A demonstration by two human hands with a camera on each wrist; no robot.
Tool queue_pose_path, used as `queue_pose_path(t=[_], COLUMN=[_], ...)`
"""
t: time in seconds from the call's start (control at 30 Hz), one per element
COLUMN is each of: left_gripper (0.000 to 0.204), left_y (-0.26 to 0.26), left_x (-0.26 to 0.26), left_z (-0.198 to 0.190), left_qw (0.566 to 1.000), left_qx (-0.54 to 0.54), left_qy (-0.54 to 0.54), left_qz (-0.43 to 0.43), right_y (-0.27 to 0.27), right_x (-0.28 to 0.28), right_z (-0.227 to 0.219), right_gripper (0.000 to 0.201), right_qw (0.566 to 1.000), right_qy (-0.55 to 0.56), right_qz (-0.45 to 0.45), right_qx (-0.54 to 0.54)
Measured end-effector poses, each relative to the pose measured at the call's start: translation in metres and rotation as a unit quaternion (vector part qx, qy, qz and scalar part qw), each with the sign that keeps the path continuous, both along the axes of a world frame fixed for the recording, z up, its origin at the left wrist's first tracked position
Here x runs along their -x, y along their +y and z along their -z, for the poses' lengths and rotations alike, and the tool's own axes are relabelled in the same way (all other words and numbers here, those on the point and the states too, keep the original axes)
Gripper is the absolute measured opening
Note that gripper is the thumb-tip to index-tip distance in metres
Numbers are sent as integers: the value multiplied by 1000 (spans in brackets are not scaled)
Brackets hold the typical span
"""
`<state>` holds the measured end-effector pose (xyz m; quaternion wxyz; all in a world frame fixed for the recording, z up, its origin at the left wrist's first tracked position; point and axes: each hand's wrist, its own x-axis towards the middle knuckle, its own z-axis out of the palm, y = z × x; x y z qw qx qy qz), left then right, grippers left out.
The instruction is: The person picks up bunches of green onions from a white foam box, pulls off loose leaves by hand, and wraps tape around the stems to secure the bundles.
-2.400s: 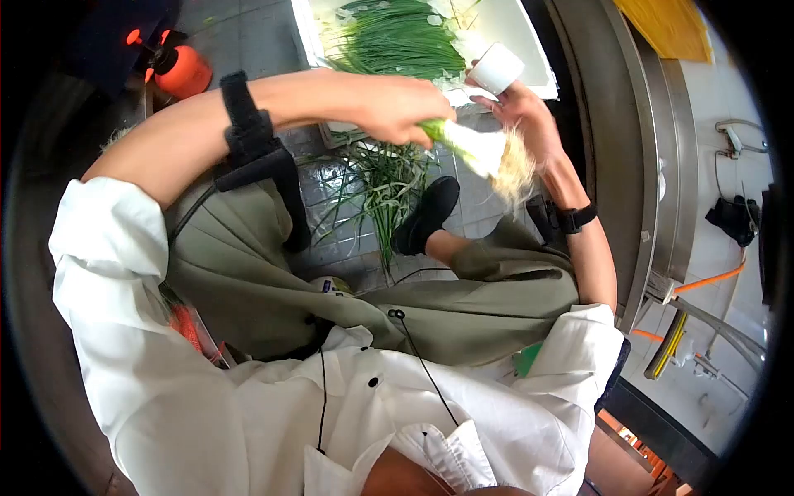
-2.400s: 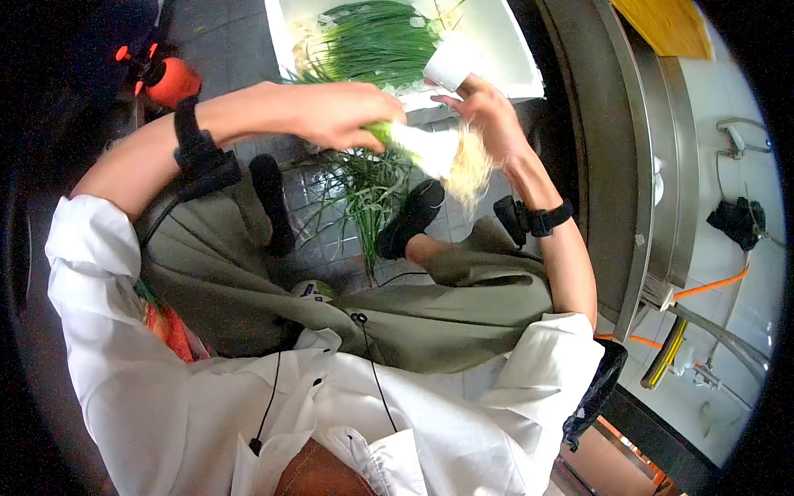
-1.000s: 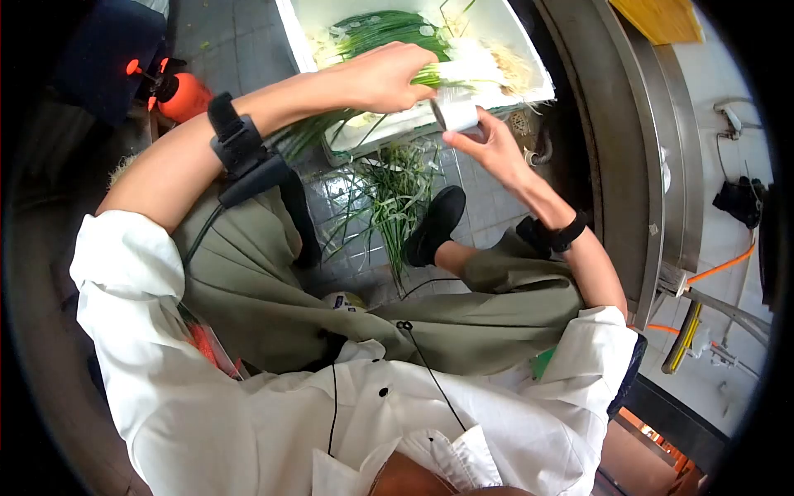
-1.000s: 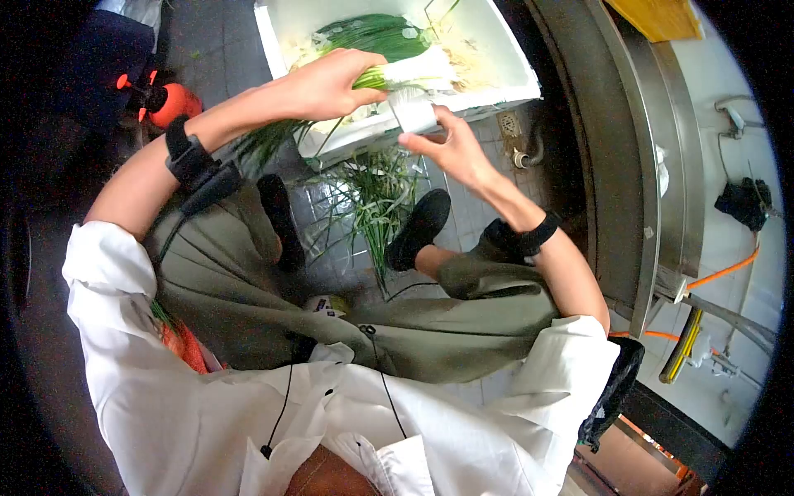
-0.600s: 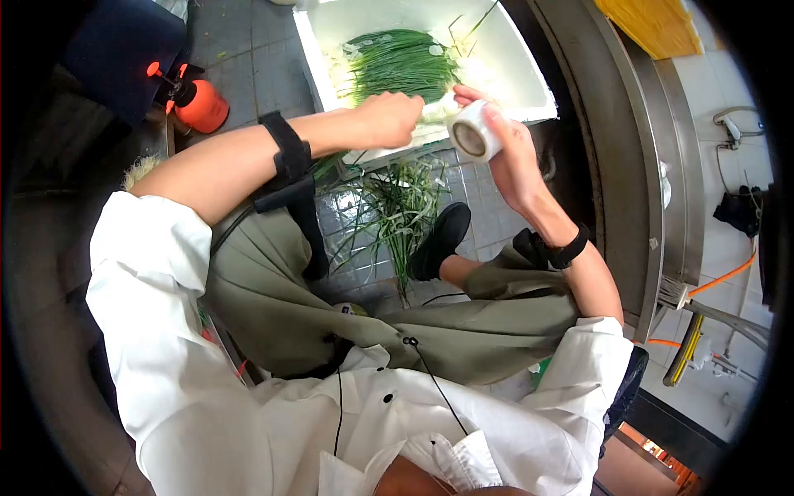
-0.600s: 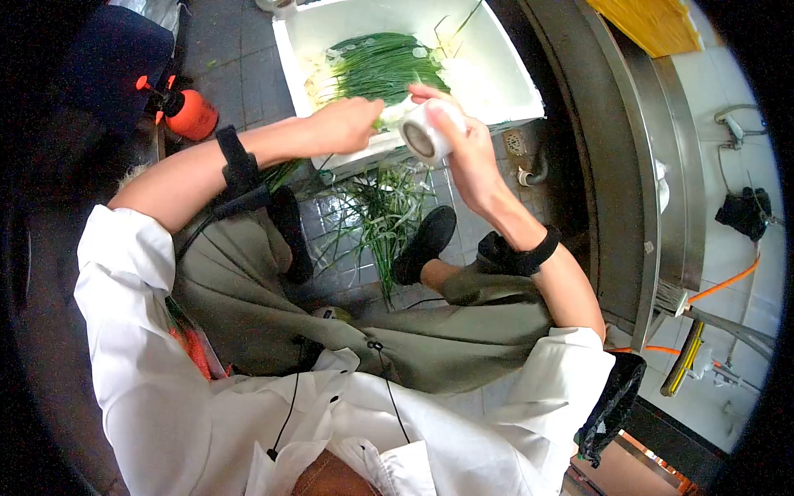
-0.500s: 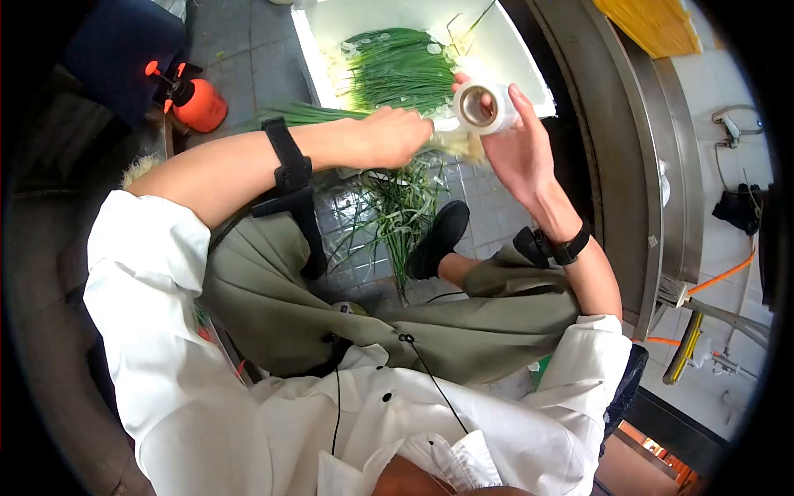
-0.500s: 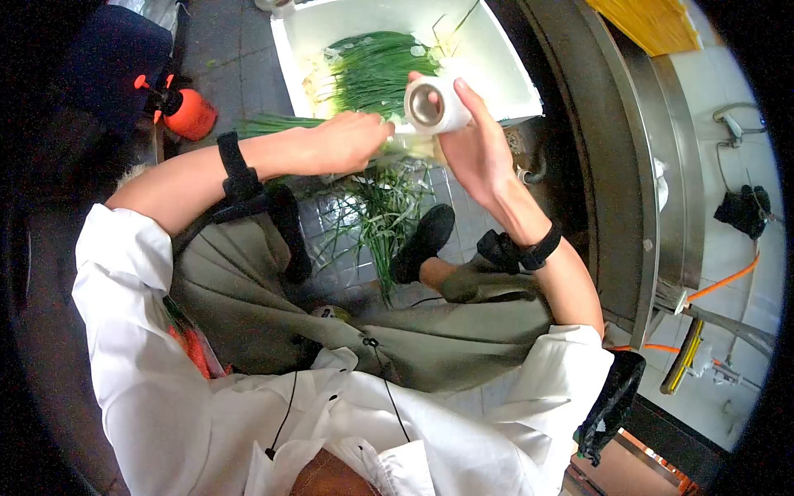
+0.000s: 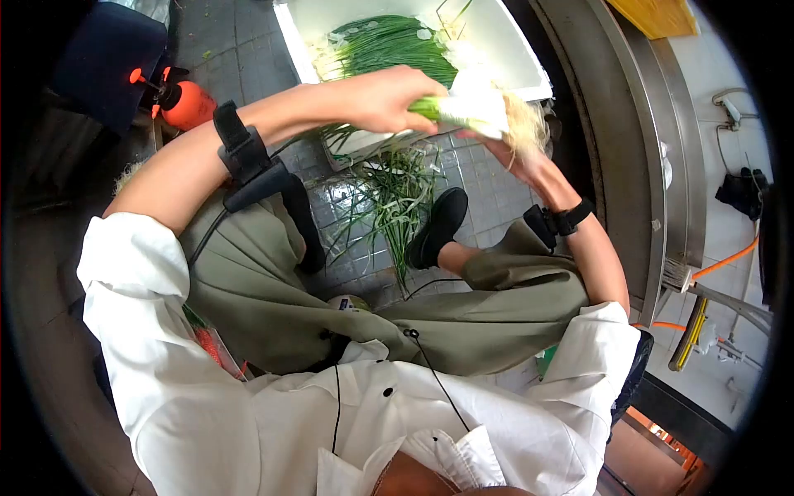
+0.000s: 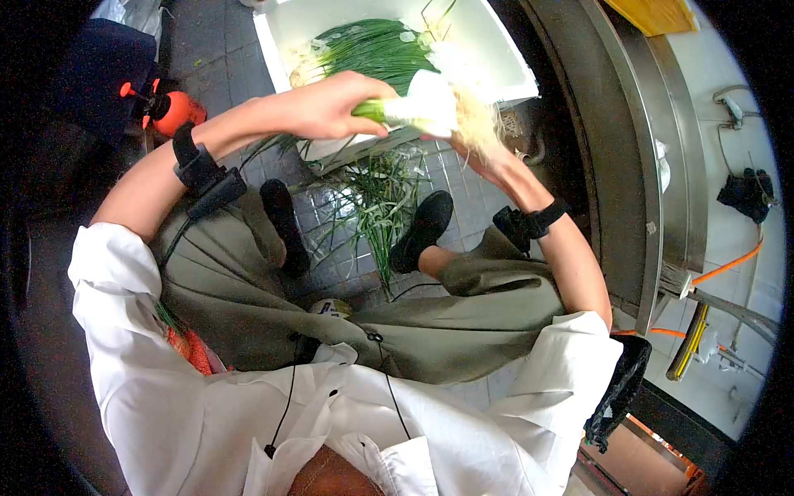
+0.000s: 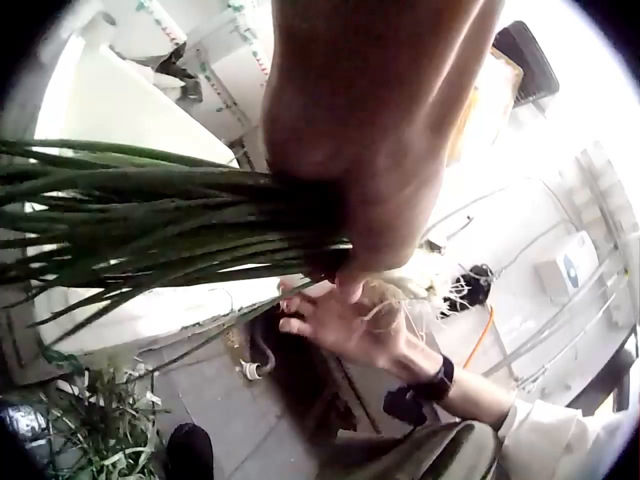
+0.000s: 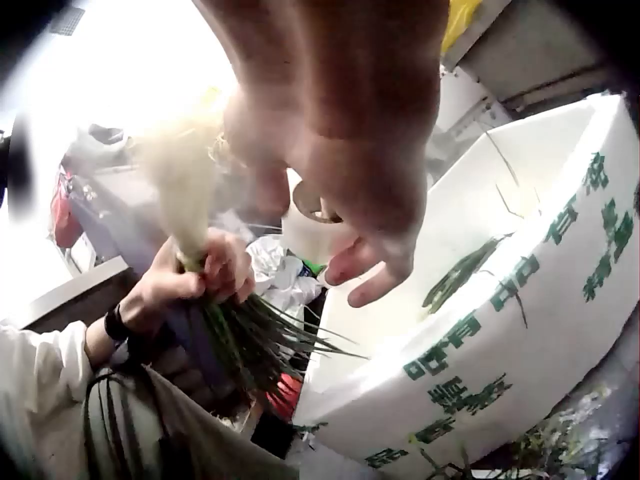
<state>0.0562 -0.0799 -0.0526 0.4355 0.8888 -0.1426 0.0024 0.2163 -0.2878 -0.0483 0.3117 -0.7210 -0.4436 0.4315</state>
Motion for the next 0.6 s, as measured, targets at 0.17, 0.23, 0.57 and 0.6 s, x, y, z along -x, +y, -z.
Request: queue_pose_path(t=[0.17,0.23,0.57,0.6], left_gripper=[42,44,55,57], left_y=[12,8,-7,-7], left_x=[-11,-12,-12,-11], left_z=[17,23,22,17], left_qw=[990,991,979,972], left_qx=[-4,16,77,110], left_qy=[88,61,167,177], left_qz=[-109,-120,-92,-108], right_y=[-3,0,8,8], right_x=[41,37,43,43], right_z=[25,33,26,28], right_gripper=[57,53,39,44], right_qw=[991,985,958,953], right_qy=[63,-26,89,92], right_qz=[88,110,254,265], right_qx=[-85,-130,-97,-116])
